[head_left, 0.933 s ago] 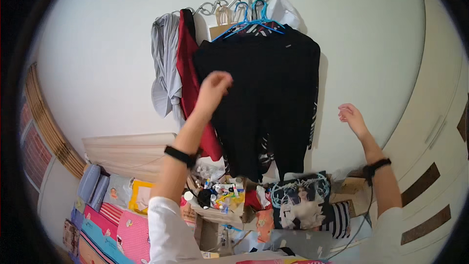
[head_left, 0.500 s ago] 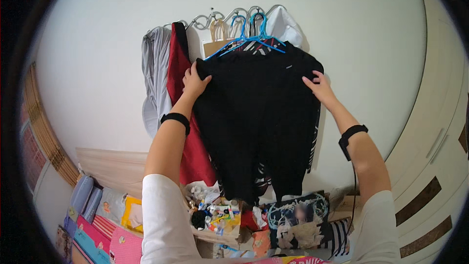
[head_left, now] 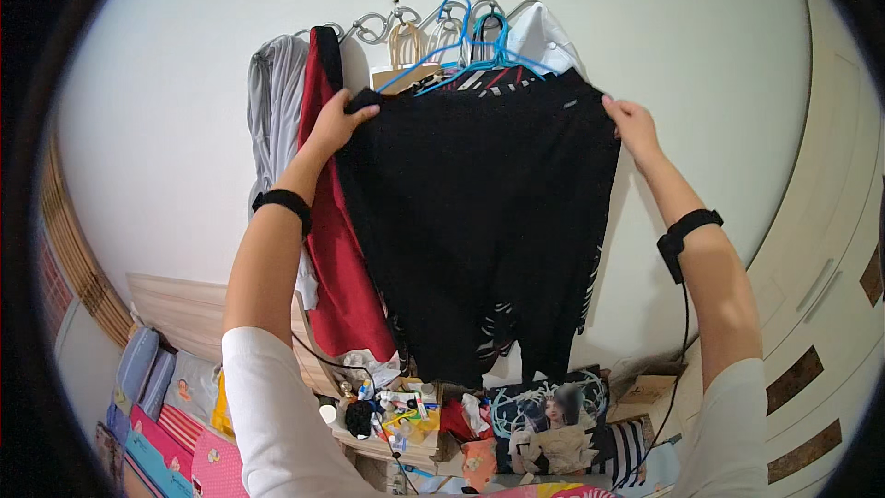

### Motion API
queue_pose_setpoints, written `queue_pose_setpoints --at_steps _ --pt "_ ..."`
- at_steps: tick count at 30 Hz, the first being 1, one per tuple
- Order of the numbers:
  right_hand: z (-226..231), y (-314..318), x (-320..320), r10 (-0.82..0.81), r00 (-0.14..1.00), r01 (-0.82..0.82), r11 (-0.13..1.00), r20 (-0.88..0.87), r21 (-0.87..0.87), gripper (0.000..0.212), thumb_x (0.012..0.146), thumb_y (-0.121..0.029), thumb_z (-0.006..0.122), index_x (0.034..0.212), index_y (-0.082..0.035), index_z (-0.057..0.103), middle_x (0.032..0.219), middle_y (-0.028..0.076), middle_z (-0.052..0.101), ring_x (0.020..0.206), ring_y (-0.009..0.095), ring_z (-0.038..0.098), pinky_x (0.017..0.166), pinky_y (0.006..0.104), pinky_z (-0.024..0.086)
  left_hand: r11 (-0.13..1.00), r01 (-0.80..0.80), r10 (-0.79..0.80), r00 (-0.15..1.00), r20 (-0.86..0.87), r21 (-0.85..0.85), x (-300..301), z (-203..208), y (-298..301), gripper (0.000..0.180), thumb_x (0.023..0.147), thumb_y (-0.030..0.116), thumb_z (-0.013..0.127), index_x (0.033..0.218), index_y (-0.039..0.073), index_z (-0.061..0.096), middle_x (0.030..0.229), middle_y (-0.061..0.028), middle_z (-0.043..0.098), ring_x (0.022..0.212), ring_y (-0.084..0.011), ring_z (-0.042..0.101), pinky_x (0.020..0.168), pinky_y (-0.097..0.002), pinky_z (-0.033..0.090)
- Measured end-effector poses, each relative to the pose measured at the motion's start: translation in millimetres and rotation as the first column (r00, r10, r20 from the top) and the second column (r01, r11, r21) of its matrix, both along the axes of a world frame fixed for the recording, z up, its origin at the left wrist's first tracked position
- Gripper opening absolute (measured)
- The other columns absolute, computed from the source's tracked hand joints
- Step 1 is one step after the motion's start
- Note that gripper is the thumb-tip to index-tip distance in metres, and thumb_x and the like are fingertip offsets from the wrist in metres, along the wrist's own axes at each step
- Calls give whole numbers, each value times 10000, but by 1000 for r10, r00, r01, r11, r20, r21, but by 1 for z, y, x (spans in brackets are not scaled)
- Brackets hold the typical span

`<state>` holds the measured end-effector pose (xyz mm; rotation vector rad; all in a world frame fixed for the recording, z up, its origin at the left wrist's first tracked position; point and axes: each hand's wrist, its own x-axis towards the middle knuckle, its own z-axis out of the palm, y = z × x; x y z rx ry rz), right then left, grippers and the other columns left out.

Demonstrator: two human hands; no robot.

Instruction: Fold various pieces of clothing on a bed.

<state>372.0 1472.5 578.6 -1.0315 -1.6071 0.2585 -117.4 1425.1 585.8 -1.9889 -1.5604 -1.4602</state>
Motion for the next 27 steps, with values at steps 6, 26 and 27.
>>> queue_pose_setpoints --at_steps 6,26,27 --pt "38 -25 38 -89 955 129 983 -283 128 371 870 -387 601 869 -23 670 756 29 622 731 121 533 699 268 411 971 -157 141 985 96 181 79 43 -1 542 715 438 743 886 -40 555 825 -214 621 793 -312 622 711 -382 464" --pt "-373 -462 245 -401 450 214 916 -798 -339 570 954 -378 444 1384 -24 323 1387 134 385 1265 249 386 1052 386 296 719 628 -543 775 323 -299 362 -281 -217 409 699 271 721 1037 56 640 949 -179 648 891 -349 625 787 -372 496" --pt "-367 -488 243 -418 485 174 907 -768 -384 586 954 -386 434 1391 -17 306 1408 143 349 1265 256 382 1052 388 300 664 629 -527 777 344 -404 373 -284 -235 392 703 262 703 1042 76 636 921 -177 647 862 -346 623 754 -392 498"
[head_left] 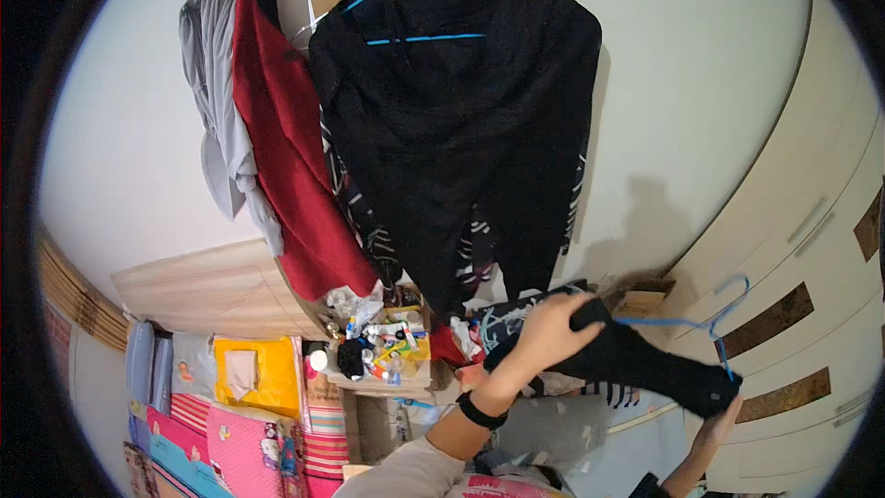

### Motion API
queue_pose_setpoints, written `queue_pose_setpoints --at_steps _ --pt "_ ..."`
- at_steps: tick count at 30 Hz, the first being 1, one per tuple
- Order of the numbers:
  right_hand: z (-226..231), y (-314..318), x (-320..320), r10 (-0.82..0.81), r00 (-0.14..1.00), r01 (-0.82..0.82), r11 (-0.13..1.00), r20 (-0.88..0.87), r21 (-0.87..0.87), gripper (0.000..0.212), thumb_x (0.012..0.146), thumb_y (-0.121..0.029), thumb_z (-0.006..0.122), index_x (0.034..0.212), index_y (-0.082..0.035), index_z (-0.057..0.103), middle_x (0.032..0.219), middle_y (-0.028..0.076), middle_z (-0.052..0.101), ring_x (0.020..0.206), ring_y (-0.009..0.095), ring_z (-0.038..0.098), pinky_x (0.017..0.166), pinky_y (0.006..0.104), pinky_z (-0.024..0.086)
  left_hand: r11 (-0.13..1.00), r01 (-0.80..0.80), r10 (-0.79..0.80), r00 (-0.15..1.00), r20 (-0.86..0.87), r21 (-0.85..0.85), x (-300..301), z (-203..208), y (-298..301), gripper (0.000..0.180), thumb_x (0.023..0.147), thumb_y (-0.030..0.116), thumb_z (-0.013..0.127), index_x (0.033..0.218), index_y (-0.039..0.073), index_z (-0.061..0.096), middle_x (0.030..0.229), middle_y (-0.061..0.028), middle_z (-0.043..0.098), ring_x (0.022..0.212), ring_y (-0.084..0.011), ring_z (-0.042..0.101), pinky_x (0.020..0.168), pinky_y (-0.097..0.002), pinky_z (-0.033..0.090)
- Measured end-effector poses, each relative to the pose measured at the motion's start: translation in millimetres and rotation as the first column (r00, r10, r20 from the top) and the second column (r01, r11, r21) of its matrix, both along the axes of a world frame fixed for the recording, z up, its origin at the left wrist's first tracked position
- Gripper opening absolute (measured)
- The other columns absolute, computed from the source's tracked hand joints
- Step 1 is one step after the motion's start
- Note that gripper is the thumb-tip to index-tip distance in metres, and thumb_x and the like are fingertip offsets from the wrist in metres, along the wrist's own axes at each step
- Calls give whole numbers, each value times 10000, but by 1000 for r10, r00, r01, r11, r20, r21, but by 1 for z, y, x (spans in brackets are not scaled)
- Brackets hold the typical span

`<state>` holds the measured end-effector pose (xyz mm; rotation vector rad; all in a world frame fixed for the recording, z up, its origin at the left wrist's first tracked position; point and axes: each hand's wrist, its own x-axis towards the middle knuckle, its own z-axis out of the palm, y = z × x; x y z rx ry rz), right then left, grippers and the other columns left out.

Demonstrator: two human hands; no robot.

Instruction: Fold various pieces of clothing on a bed.

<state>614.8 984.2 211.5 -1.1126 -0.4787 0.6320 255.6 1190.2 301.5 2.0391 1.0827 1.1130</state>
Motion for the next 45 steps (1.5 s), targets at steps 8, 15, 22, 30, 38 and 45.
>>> queue_pose_setpoints --at_steps 8,15,22,30,38,45 --pt "-2 -185 31 -355 935 352 917 18 -186 661 919 -445 467 1365 17 310 1366 207 370 1234 288 415 1061 409 295 981 192 -192 981 17 -39 60 -13 -152 441 685 322 731 969 3 621 793 -209 623 775 -376 607 683 -420 476" --pt "9 -318 48 -504 823 565 774 262 -285 726 879 -384 568 1378 42 257 1391 195 292 1282 250 299 1070 372 235 980 152 -154 988 -6 -131 115 -67 -322 414 686 309 709 956 8 620 757 -207 622 734 -377 612 647 -426 484" --pt "34 -512 86 -481 823 560 778 303 -286 568 904 -309 560 1341 -22 338 1381 193 351 1255 316 369 1060 421 292 864 448 -409 890 199 -230 133 -63 -462 406 713 258 654 1022 2 594 768 -242 609 727 -408 597 659 -452 486" --pt "80 -558 34 -290 744 548 779 602 -303 478 889 -185 589 1274 19 391 1303 231 416 1174 314 449 998 445 382 861 474 -422 868 263 -186 83 -38 -559 283 698 257 589 862 27 590 683 -222 575 679 -386 578 599 -477 449" --pt "57 -587 -45 -340 614 570 815 712 -103 454 878 -127 601 1257 26 404 1282 239 428 1125 306 488 977 436 409 920 271 -184 937 297 -284 -49 -80 -610 309 679 243 601 898 25 586 681 -195 575 691 -404 566 643 -499 436" --pt "73 -674 -173 -309 810 492 820 498 -293 420 883 -174 611 1234 -35 428 1249 189 466 1114 272 500 941 408 425 884 385 -269 884 383 -267 -135 -85 -651 271 798 236 568 954 16 593 793 -219 600 761 -413 579 653 -444 464"
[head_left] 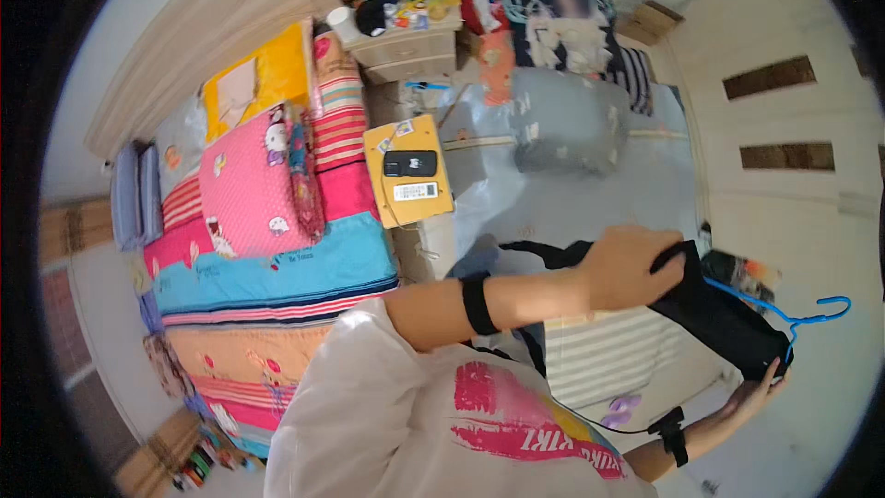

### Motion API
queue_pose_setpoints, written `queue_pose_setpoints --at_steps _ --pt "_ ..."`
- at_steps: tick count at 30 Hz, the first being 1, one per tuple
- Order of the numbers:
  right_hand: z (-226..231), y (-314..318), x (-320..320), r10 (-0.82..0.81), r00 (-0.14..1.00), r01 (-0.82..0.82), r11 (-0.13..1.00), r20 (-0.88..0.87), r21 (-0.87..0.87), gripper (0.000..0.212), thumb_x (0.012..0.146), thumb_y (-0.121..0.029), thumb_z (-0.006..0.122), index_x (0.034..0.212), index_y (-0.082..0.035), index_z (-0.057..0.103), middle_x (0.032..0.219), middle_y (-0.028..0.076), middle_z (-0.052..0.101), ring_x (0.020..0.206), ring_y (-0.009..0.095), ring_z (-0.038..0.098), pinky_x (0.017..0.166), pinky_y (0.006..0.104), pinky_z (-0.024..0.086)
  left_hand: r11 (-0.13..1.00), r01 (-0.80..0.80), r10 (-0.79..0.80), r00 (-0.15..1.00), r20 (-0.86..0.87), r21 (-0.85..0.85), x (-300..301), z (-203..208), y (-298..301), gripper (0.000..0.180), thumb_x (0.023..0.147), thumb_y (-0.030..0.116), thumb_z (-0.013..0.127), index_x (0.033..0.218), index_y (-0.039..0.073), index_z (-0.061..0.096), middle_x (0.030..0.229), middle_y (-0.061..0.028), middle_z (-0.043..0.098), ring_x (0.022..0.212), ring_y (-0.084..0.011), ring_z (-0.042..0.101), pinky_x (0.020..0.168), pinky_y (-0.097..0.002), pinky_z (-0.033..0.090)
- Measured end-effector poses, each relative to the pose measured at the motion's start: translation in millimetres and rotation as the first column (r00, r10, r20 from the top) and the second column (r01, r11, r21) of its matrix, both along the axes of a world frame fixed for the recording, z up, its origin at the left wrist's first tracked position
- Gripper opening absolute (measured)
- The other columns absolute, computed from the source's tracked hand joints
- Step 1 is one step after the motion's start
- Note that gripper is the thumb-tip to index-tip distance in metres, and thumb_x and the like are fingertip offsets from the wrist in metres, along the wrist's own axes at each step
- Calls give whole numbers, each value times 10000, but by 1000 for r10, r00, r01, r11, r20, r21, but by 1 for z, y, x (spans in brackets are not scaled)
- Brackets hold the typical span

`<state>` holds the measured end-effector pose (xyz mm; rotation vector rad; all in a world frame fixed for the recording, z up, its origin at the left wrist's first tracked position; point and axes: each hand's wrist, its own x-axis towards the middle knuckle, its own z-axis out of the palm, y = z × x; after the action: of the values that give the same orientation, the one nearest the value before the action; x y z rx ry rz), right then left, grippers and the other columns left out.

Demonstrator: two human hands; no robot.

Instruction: Fold various pieces of clothing on a bed.

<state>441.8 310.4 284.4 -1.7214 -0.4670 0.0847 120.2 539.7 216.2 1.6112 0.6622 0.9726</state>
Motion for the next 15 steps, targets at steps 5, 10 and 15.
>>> queue_pose_setpoints --at_steps 5,10,15 --pt "-16 -103 -49 31 996 -26 997 -79 67 465 925 -216 522 1343 -77 373 1330 145 440 1203 275 449 1009 431 360 971 134 -153 985 84 199 -4 9 -22 342 821 366 554 718 43 601 601 -169 562 584 -383 561 583 -465 436" --pt "-32 -164 -106 -123 977 126 992 -176 7 521 931 -270 527 1369 -58 340 1361 138 414 1249 262 408 1032 415 331 903 367 -361 930 -70 225 -18 -7 -51 351 850 358 556 910 24 645 822 -185 636 756 -314 618 677 -375 472" --pt "-84 -256 -116 -178 980 183 982 92 -46 574 908 -343 566 1350 -37 364 1304 104 463 1171 156 433 1035 342 273 866 422 -445 895 32 268 -5 -63 -87 446 767 470 593 851 43 688 752 -200 644 714 -321 638 672 -394 493"
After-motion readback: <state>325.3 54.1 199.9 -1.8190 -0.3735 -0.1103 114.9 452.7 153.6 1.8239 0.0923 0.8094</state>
